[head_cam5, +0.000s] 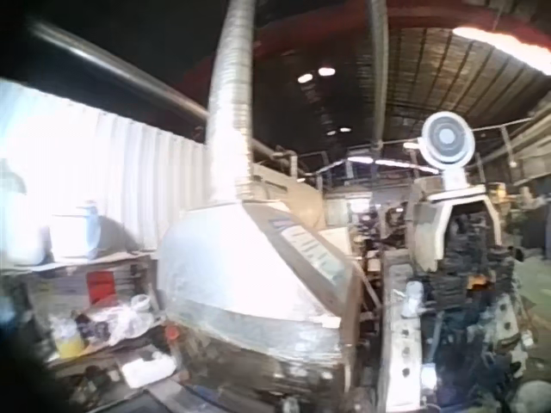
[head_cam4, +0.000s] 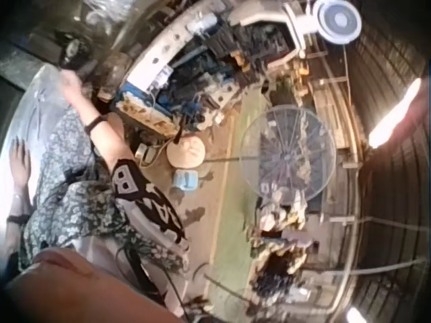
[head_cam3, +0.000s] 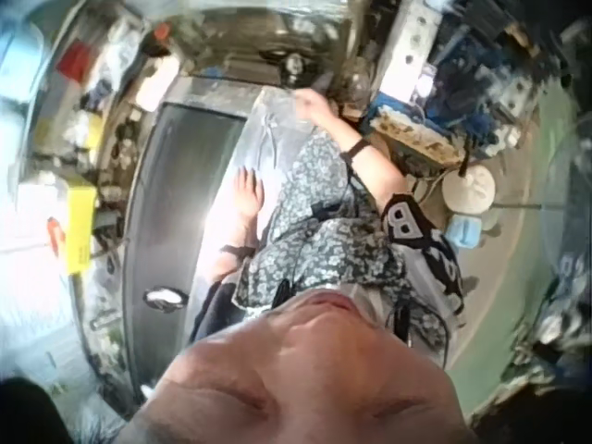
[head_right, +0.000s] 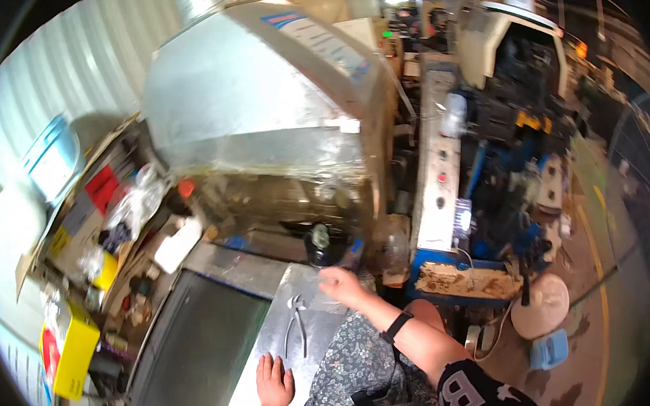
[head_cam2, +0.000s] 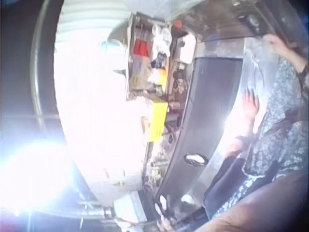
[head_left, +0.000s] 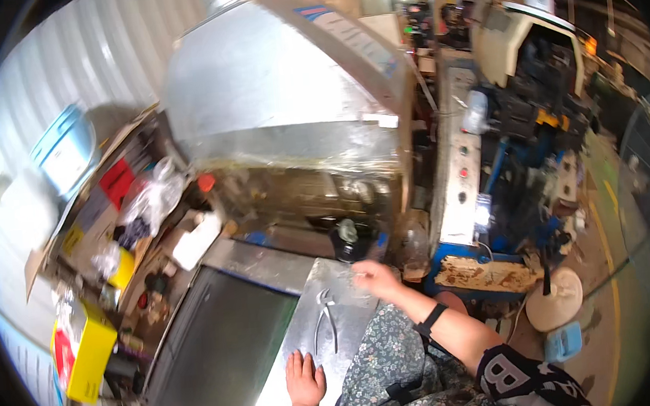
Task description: Operate a toe-lasting machine to shape shoe uppers onto lasts and bond them to soles.
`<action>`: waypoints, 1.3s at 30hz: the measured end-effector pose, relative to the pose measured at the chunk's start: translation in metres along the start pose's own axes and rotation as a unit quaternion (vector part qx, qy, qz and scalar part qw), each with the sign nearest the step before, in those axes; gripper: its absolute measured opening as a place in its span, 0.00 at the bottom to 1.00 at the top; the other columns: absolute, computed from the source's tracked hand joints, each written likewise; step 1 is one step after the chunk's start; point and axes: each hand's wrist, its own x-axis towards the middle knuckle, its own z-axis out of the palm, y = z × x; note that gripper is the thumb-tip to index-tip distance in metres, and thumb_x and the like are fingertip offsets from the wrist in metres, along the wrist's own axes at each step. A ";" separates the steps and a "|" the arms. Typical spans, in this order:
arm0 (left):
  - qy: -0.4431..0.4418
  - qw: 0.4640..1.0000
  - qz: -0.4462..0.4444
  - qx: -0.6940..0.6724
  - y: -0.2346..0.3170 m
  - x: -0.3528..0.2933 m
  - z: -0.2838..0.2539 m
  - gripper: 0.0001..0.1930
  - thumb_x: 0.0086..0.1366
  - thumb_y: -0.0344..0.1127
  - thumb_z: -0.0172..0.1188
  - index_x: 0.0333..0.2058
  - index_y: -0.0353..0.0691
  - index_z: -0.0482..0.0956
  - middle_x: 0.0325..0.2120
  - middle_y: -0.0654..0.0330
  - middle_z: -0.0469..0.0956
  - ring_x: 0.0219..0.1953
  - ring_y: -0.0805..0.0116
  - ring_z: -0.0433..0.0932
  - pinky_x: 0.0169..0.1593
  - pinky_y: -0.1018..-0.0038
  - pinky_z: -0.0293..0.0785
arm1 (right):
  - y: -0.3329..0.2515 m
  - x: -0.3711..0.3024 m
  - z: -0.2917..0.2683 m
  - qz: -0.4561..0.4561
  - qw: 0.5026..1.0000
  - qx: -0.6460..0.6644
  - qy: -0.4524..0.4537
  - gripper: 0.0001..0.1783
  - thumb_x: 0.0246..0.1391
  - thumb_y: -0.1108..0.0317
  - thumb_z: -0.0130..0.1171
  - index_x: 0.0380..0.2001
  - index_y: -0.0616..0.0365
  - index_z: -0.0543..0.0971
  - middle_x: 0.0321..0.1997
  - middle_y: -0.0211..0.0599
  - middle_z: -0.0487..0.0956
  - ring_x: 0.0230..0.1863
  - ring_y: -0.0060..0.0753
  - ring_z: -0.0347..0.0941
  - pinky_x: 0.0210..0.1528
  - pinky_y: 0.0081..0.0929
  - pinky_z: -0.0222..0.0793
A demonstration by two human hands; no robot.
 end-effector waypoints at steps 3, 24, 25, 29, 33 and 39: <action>0.038 0.998 0.026 -0.049 -0.011 -0.010 0.016 0.24 0.54 0.33 0.59 0.50 0.28 0.70 0.55 0.32 0.63 0.59 0.34 0.60 0.63 0.50 0.55 | -0.032 -0.063 -0.030 0.095 0.987 0.053 -0.118 0.17 0.58 0.64 0.59 0.49 0.58 0.76 0.36 0.31 0.80 0.37 0.18 0.74 0.38 0.22 0.73; 0.087 0.923 -0.004 -0.374 0.244 0.146 -0.203 0.28 0.63 0.37 0.49 0.60 0.29 0.61 0.61 0.43 0.59 0.64 0.50 0.58 0.67 0.59 0.49 | -0.024 -0.304 -0.138 0.107 0.955 -0.237 0.144 0.08 0.52 0.71 0.58 0.36 0.60 0.80 0.45 0.38 0.79 0.48 0.43 0.75 0.49 0.35 0.71; 0.098 0.932 0.000 -0.349 0.210 0.142 -0.177 0.28 0.63 0.38 0.49 0.60 0.29 0.61 0.61 0.43 0.59 0.64 0.49 0.58 0.67 0.59 0.49 | -0.023 -0.303 -0.136 0.118 0.964 -0.187 0.147 0.08 0.53 0.72 0.58 0.38 0.59 0.80 0.46 0.38 0.79 0.48 0.38 0.76 0.48 0.32 0.71; 0.144 0.968 -0.022 -0.202 0.113 0.091 -0.178 0.28 0.65 0.40 0.48 0.60 0.30 0.61 0.62 0.43 0.58 0.64 0.49 0.57 0.68 0.57 0.47 | -0.053 -0.290 -0.183 0.069 0.952 -0.109 0.276 0.08 0.54 0.74 0.57 0.38 0.59 0.80 0.40 0.40 0.81 0.42 0.31 0.78 0.46 0.27 0.72; 0.031 0.983 0.099 -0.154 0.126 0.077 -0.092 0.33 0.61 0.31 0.56 0.63 0.29 0.56 0.65 0.39 0.51 0.68 0.40 0.49 0.68 0.53 0.43 | -0.063 -0.280 -0.276 0.066 0.889 -0.180 0.415 0.10 0.51 0.75 0.58 0.39 0.58 0.79 0.37 0.39 0.81 0.40 0.33 0.78 0.46 0.28 0.71; -0.036 0.981 -0.190 0.007 -0.023 -0.010 0.015 0.35 0.61 0.35 0.58 0.62 0.27 0.53 0.63 0.32 0.49 0.67 0.36 0.46 0.68 0.52 0.44 | -0.066 -0.237 -0.375 0.185 0.799 -0.436 0.371 0.28 0.50 0.57 0.60 0.50 0.65 0.70 0.50 0.55 0.74 0.53 0.59 0.69 0.56 0.44 0.63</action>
